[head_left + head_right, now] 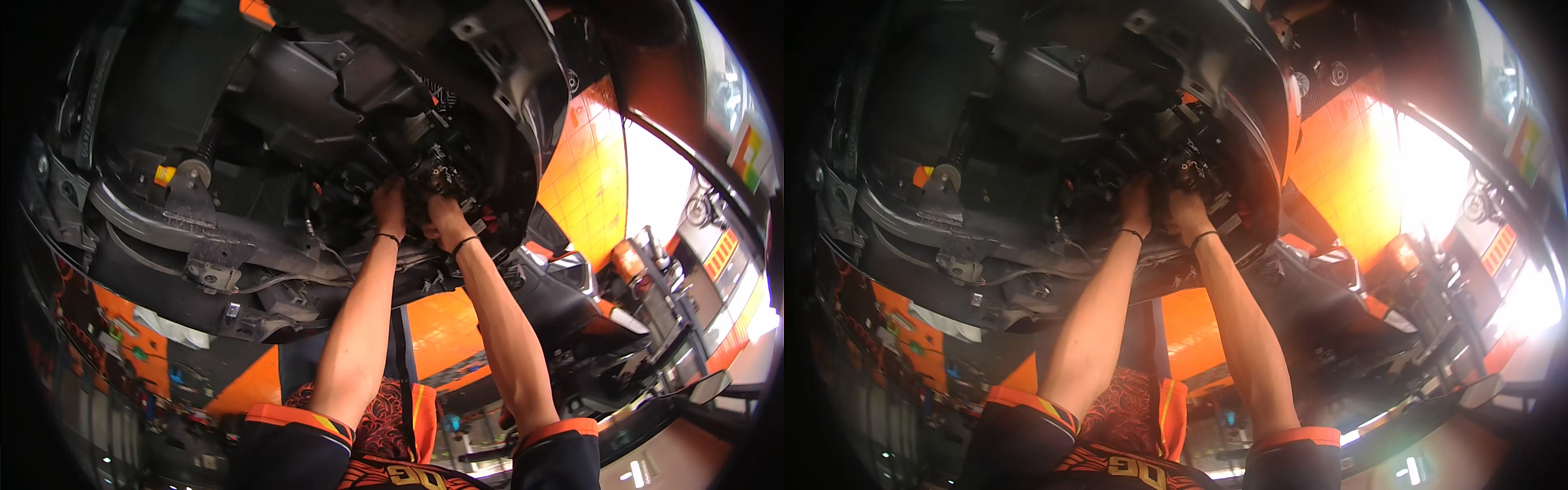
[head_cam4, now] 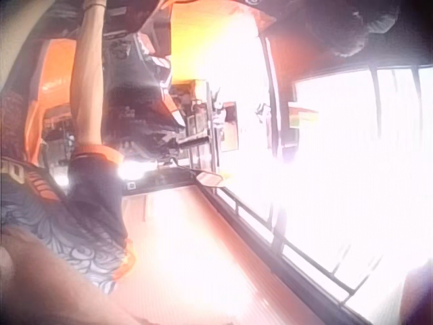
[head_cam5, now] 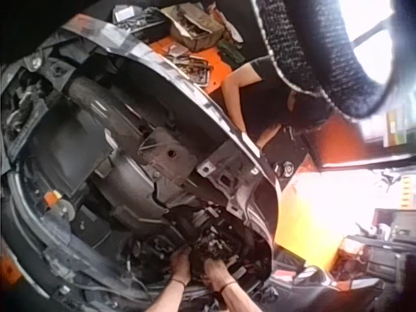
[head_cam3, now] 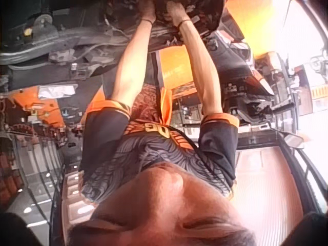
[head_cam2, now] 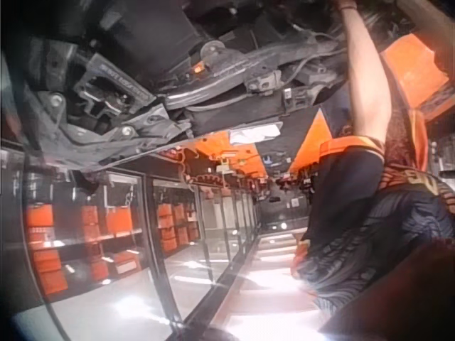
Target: The person removes the scooter seat, then uses a screwdriver and wrench to loosen and remove bolts from the scooter's frame. They manipulate internal components and wiring under the seat area, working on the scooter's mechanical assembly.
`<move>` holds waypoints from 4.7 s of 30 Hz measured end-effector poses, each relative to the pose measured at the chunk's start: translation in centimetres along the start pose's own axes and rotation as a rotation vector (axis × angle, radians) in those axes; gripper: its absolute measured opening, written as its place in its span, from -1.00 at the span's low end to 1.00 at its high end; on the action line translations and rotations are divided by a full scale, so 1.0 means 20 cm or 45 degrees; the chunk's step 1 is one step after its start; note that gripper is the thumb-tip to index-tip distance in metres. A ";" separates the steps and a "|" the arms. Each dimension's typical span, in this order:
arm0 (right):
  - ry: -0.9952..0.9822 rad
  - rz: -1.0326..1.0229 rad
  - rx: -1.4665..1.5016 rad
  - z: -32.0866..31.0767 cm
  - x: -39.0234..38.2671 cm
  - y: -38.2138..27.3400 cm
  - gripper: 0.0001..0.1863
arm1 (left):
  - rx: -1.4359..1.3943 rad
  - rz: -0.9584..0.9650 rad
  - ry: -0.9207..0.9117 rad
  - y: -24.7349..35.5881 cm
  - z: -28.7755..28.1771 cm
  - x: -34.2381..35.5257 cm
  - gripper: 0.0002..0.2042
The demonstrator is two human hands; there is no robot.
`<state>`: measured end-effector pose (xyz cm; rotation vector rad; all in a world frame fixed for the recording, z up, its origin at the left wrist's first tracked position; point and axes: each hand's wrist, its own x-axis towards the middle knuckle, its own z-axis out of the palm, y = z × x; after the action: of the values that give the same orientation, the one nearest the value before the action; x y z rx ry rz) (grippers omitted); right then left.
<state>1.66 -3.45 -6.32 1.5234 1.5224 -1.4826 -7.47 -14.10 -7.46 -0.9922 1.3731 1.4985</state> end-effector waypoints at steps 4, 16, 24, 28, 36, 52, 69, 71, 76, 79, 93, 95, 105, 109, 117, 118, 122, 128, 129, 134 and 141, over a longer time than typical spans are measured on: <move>0.029 0.159 0.046 0.01 -0.14 -0.48 -0.76 | 0.080 0.134 0.024 -0.06 0.00 0.05 -0.70; 0.678 -0.444 -0.664 0.16 -0.36 -0.65 -0.60 | 1.326 0.506 0.000 0.22 0.02 -0.05 -0.63; 0.890 -0.544 -0.795 0.25 -0.39 -0.52 -0.42 | 1.891 1.267 -1.044 0.42 -0.07 0.14 -0.67; 0.819 -0.186 -0.352 0.26 -0.31 -0.49 -0.66 | 2.013 1.164 -1.179 0.42 -0.05 0.18 -0.63; 1.254 -0.244 -0.661 0.37 -0.30 -0.58 -0.76 | 2.238 0.939 -0.987 0.41 -0.10 0.17 -0.68; 0.857 -0.261 -0.460 0.36 -0.22 -0.64 -0.78 | 1.296 -0.017 -0.561 0.43 -0.11 0.24 -0.69; 0.894 -0.093 -0.280 0.38 -0.34 -0.73 -0.67 | 0.910 -0.378 -0.419 0.43 -0.11 0.31 -0.69; 0.897 -0.153 -0.296 0.39 -0.34 -0.73 -0.67 | 0.897 -0.387 -0.409 0.43 -0.11 0.32 -0.70; 0.969 -0.052 -0.364 0.41 -0.35 -0.78 -0.73 | 0.864 -0.402 -0.387 0.42 -0.12 0.33 -0.70; 0.865 -0.139 -0.324 0.41 -0.29 -0.77 -0.69 | 0.847 -0.416 -0.372 0.40 -0.12 0.34 -0.70; 0.817 -0.138 -0.367 0.40 -0.35 -0.80 -0.69 | 0.956 -0.237 -0.285 0.35 -0.13 0.30 -0.71; 0.828 0.038 -0.202 0.39 -0.32 -0.82 -0.68 | 0.863 -0.280 -0.319 0.35 -0.13 0.27 -0.70; 0.777 -0.054 -0.227 0.38 -0.27 -0.80 -0.72 | 0.930 -0.262 -0.294 0.43 -0.09 0.32 -0.63; 0.985 -0.227 -0.389 0.32 -0.23 -0.74 -0.69 | 0.932 -0.266 -0.320 0.41 -0.08 0.31 -0.63; 0.940 -0.443 -0.359 0.22 -0.21 -0.59 -0.69 | 0.886 -0.237 -0.338 0.36 -0.12 0.29 -0.62; 0.809 -0.357 -0.244 0.19 -0.22 -0.60 -0.68 | 0.875 -0.233 -0.342 0.36 -0.11 0.28 -0.62; 0.513 -0.246 0.047 0.13 -0.20 -0.63 -0.65 | 0.857 -0.242 -0.381 0.34 -0.07 0.28 -0.61; 0.678 -0.363 -0.350 0.10 -0.21 -0.60 -0.64 | 0.761 -0.268 -0.534 0.34 -0.07 0.28 -0.60; 0.404 -0.453 -0.405 -0.01 -0.25 -0.57 -0.61 | 0.759 -0.265 -0.579 0.32 -0.08 0.26 -0.60; 0.570 -0.725 -0.644 0.01 -0.27 -0.56 -0.59 | 0.929 0.287 -0.562 0.10 -0.17 0.23 -0.49; 0.392 -0.852 -0.630 -0.07 -0.15 -0.44 -0.58 | 0.453 0.056 -0.156 0.05 0.06 -0.01 -0.61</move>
<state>-5.20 -1.11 -0.43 1.0155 2.5277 -1.0597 -8.40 -13.03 -6.79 -0.6408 1.5135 1.2648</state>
